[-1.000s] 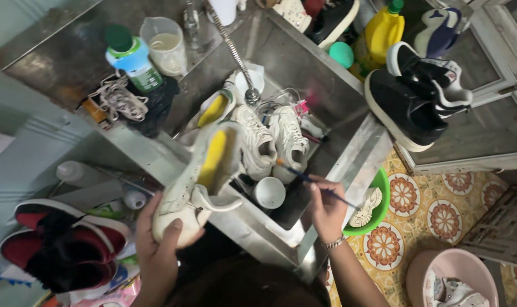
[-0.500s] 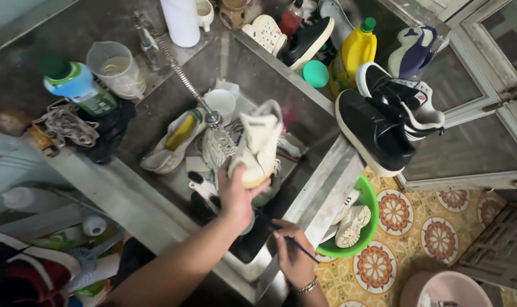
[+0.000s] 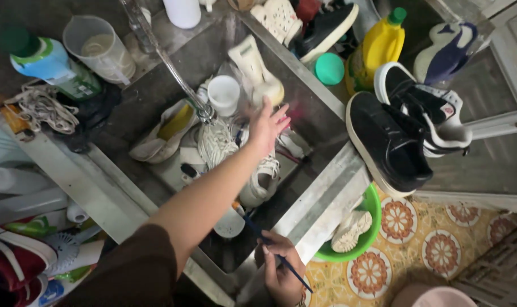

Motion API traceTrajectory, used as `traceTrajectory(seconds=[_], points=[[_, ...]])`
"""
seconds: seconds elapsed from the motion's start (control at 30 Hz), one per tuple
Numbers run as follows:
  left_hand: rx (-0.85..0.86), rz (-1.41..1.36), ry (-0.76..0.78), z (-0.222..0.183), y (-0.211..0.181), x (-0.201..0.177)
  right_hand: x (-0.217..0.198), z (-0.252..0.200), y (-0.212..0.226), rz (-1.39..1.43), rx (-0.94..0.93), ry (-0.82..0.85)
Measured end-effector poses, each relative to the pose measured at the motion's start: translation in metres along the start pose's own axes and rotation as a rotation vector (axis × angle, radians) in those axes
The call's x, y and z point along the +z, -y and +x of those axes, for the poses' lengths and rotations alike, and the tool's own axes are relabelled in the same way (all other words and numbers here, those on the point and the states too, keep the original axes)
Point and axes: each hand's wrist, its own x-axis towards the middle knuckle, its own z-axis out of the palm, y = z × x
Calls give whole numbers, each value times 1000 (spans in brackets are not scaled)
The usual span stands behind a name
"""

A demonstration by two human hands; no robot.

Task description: Cleaning white sneakers in a sink with a brush and solution, followed by lacing them up.

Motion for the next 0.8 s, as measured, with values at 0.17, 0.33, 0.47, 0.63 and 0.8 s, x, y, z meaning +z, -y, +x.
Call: traceTrajectory(seconds=[0.17,0.33,0.47,0.63,0.8], points=[[176,1126,91,-13,-2,-38,-2,2,3,-23,6,21],[84,1747,517,-77,-18,-34,-1,1,-4,-41,-29,-46],[-283,2232,853,-103,-25,-16,-3,2,-1,-41,-46,-87],[-194,2593,1006,-108,-10,-37,-1,7,6,-174,-92,-71],[65,2409,734,-120,-53,-6,-1,2,-3,-89,-13,-130]])
